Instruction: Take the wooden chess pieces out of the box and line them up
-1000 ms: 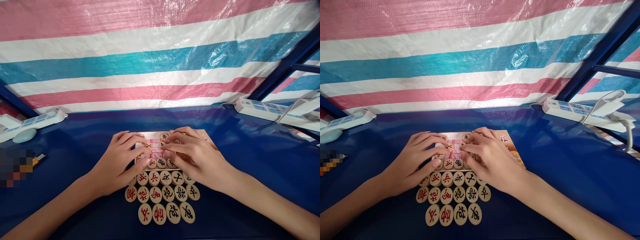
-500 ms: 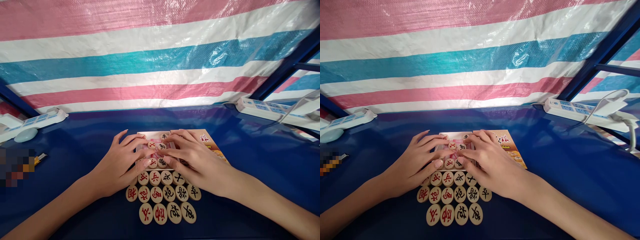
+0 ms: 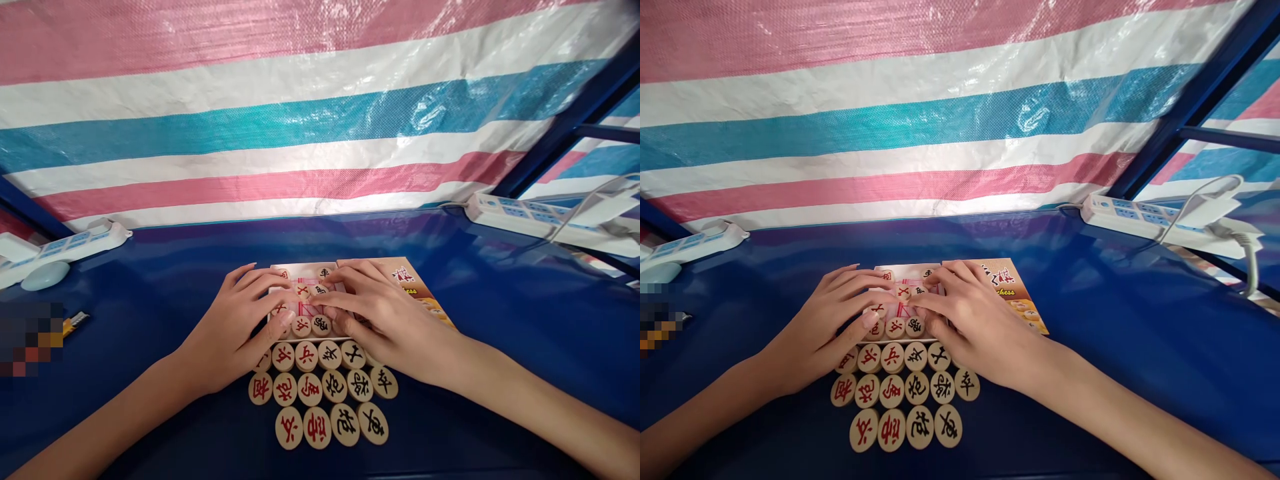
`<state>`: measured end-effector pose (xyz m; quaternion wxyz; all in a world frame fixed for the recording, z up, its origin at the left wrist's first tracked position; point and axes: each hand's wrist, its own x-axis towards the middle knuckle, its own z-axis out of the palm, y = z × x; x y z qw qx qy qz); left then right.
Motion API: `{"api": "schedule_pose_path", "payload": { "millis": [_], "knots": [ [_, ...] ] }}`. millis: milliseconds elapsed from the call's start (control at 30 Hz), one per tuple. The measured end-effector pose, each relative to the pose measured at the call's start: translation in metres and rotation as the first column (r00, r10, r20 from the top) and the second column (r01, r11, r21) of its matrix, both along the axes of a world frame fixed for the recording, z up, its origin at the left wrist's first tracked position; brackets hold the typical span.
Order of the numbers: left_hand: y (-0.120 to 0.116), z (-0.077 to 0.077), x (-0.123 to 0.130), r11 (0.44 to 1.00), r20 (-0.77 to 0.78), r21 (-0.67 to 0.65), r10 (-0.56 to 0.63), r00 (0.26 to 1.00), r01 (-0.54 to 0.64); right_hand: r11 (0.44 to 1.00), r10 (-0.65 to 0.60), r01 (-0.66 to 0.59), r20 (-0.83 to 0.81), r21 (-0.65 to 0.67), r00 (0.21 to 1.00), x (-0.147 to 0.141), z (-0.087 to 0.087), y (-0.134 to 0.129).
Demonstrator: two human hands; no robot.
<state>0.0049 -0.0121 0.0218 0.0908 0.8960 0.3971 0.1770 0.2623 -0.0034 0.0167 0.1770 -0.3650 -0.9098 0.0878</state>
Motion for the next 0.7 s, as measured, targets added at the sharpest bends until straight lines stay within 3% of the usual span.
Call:
{"api": "schedule_pose_path", "payload": {
  "millis": [200,433,700],
  "knots": [
    [0.011,-0.011,-0.002,0.980,0.155,0.152,0.107,0.982,-0.131,1.000,-0.026,0.026,-0.093,0.001,0.995,0.001,0.001,0.003],
    [0.013,-0.013,0.006,0.980,0.178,0.147,0.103,0.979,-0.130,0.995,-0.080,0.087,-0.110,0.056,0.991,-0.001,0.002,0.004],
    [0.014,-0.011,0.015,0.984,0.136,0.099,0.132,0.982,-0.146,0.997,-0.078,0.082,-0.157,0.016,0.984,-0.003,0.001,0.006]
  ]
}}
